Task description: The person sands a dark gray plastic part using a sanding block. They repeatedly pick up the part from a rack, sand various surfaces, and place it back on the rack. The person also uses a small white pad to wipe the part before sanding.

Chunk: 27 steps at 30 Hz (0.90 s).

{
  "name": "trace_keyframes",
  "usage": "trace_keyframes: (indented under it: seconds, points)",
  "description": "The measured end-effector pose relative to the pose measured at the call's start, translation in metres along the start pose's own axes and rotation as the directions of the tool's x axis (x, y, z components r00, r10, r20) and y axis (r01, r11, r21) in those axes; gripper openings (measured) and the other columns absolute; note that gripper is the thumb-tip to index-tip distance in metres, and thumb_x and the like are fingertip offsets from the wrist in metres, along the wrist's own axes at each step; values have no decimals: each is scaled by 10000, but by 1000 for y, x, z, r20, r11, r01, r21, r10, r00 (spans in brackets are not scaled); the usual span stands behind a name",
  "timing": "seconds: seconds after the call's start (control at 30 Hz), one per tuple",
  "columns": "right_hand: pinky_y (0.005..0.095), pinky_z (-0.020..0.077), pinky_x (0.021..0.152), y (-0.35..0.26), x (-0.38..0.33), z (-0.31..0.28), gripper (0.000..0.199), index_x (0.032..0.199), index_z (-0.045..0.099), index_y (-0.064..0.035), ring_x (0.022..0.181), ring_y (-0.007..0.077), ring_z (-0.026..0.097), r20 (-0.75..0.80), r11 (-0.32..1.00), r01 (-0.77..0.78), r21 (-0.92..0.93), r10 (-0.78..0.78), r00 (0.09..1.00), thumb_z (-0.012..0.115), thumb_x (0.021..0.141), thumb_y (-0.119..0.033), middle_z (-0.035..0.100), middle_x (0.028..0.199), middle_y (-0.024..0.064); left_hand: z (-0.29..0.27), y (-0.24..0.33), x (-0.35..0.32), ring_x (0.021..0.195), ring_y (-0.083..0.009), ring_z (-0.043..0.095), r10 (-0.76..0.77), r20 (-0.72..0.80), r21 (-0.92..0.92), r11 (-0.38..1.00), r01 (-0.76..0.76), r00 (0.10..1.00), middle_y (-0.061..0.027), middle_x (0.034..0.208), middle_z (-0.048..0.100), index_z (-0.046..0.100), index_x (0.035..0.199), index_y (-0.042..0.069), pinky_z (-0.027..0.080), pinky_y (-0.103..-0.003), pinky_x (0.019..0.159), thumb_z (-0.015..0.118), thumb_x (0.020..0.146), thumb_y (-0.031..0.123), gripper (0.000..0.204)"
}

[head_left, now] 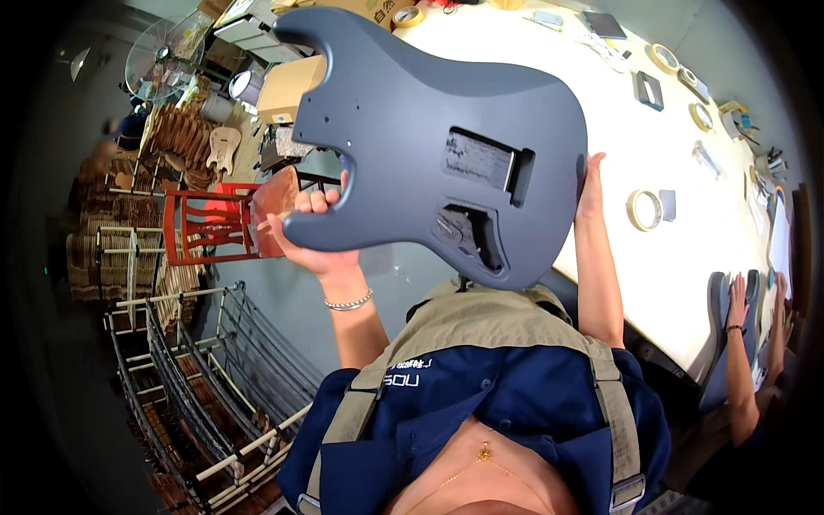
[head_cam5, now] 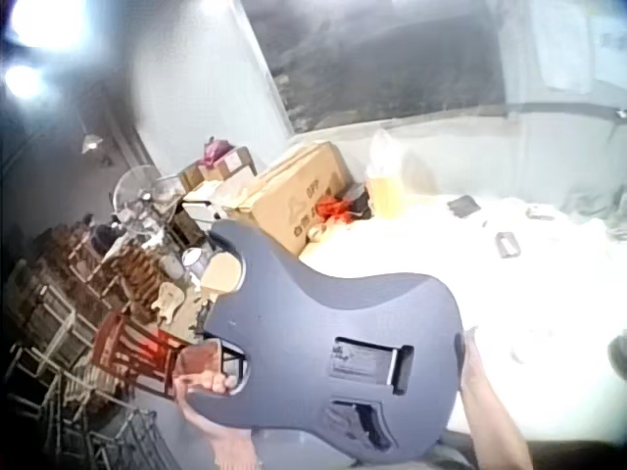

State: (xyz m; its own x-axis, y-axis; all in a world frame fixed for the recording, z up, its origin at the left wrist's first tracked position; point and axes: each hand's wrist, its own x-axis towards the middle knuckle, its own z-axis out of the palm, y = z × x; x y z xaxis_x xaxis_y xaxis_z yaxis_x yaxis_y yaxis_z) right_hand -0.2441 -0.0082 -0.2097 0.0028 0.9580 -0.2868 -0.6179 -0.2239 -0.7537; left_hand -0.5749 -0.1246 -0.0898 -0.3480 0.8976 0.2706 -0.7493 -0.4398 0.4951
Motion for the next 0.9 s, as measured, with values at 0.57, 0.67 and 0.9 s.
trace_keyframes:
  seconds: [0.57, 0.67, 0.9]
  points:
    - [348, 290, 1029, -69, -39, -7, 972, 1344, 294, 70, 1215, 273, 385, 3, 990, 124, 62, -124, 992, 77, 826, -724, 399, 1337, 169, -16, -32, -7, 893, -203, 537, 24, -404, 104, 994, 20, 914, 5, 753, 555, 538, 704, 106, 361, -489, 959, 541, 786, 483, 386]
    - [355, 321, 1009, -74, -43, -12, 992, 1335, 298, 78, 1190, 269, 407, -4, 994, 75, 83, -74, 997, 66, 816, -735, 430, 1296, 178, -1, -35, -6, 914, -215, 541, -12, -464, 104, 992, 68, 886, -11, 765, 568, 544, 723, 110, 382, -475, 941, 534, 784, 448, 345]
    - [361, 409, 918, -75, -44, -45, 1069, 1264, 362, 104, 1070, 264, 485, -31, 991, 61, 119, -58, 998, 67, 761, -792, 494, 1177, 198, 20, -41, -5, 943, -223, 546, -90, -396, 86, 987, 134, 914, -50, 837, 592, 593, 784, 78, 387, -463, 928, 534, 771, 417, 345]
